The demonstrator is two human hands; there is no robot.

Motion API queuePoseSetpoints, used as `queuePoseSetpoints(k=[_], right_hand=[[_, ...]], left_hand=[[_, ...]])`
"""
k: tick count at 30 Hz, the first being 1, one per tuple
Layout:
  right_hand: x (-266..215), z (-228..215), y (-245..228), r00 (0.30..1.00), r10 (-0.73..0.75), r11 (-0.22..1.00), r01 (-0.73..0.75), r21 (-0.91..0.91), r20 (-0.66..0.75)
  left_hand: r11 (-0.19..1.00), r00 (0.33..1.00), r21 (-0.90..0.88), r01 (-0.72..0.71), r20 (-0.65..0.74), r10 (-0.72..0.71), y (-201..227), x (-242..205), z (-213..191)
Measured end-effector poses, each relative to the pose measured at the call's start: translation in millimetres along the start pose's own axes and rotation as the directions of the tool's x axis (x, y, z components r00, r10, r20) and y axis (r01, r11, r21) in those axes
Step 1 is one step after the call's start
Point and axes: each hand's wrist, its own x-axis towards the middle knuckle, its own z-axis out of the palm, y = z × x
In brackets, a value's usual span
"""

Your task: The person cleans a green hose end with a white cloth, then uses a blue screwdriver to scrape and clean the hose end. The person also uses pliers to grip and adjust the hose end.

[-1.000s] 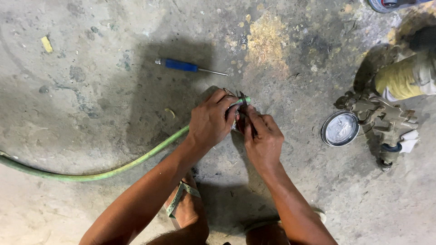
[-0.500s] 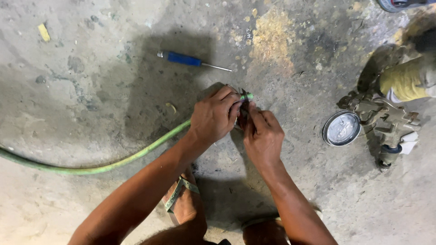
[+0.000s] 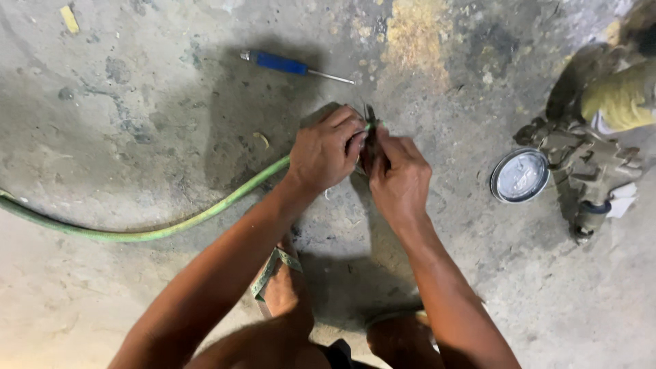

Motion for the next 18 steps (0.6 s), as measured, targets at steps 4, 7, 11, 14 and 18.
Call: queuePoseSetpoints(k=[4,7,11,14,18], right_hand=[[-12,-1,11,0.999,0.044,0.998,-0.043,-0.035,0.030],[-9,8,10,0.999,-0.042,0.993,0.043,-0.112,0.010],[-8,5,8,0.996,-0.076,0.993,0.071,-0.097,-0.051],[-23,10,15,0.997,-0.044,0.994,0.037,-0.103,-0.067],[-2,26,28,0.986,-0.117,0.989,0.106,-0.099,-0.118]], left_hand=[[1.000,1.000,0.021,0.003,0.024,-0.004,-5,1,5],[0.997,0.997,-0.028,-0.079,0.015,0.079,-7,-8,5],[0.993,0.993,-0.010,-0.117,-0.034,0.117,-3,2,-1],[0.996,0.995,-0.026,-0.090,-0.036,0.089,-2,3,-2],[0.965,0.970,-0.126,-0.229,-0.117,0.214,-11,9,3]])
